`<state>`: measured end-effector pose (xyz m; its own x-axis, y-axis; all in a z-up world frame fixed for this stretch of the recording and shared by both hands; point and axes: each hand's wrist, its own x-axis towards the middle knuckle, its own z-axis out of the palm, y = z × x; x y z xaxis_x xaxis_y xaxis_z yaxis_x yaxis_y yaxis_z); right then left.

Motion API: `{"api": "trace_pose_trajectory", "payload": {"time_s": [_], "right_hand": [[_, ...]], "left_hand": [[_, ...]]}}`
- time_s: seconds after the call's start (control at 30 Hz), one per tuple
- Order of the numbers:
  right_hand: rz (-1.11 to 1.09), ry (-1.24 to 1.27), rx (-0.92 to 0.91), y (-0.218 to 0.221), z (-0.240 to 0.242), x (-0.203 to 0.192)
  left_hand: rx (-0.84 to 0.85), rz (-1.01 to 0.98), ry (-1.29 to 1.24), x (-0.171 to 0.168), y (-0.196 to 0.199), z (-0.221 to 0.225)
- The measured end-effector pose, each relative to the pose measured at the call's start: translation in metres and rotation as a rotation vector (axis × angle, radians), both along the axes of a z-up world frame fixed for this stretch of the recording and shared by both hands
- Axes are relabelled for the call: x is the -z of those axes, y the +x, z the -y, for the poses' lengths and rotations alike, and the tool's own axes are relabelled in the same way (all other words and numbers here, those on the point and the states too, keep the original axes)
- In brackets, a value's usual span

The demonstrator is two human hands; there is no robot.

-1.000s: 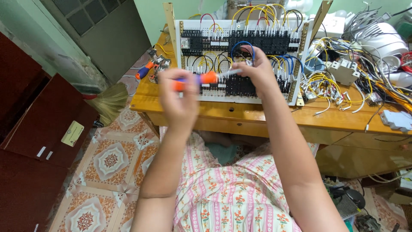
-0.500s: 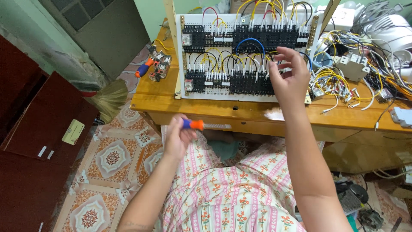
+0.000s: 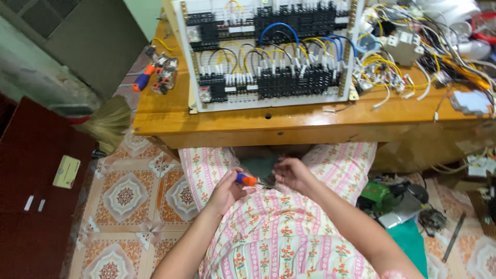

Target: Wiring an electrical panel by inserting wires into terminal blocks and securing them with a screwdriver.

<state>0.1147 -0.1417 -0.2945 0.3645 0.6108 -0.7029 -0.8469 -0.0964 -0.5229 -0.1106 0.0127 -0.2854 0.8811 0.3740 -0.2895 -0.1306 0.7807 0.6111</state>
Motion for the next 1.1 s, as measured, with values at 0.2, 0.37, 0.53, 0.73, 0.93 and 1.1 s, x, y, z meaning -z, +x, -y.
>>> {"api": "trace_pose_trajectory", "payload": {"time_s": [0.2, 0.37, 0.53, 0.73, 0.93, 1.1], "right_hand": [[0.056, 0.382, 0.144, 0.007, -0.015, -0.027], [0.032, 0.399, 0.198, 0.011, -0.015, -0.014], [-0.071, 0.306, 0.242, -0.008, 0.015, 0.001], [-0.178, 0.276, -0.156, -0.005, 0.071, 0.125], [0.023, 0.060, -0.113, -0.066, 0.107, -0.155], [1.397, -0.226, -0.374, -0.049, 0.168, -0.145]], "left_hand": [[0.160, -0.018, 0.152, 0.028, 0.021, 0.007], [0.089, -0.001, 0.228, -0.023, 0.008, 0.022], [-0.172, 0.064, 0.230, -0.060, -0.018, 0.019], [-0.650, -0.047, 0.683, -0.166, -0.028, 0.015], [-0.678, -0.006, 1.348, -0.161, -0.030, -0.004], [-0.319, -0.377, 1.674, -0.129, -0.025, -0.007]]}}
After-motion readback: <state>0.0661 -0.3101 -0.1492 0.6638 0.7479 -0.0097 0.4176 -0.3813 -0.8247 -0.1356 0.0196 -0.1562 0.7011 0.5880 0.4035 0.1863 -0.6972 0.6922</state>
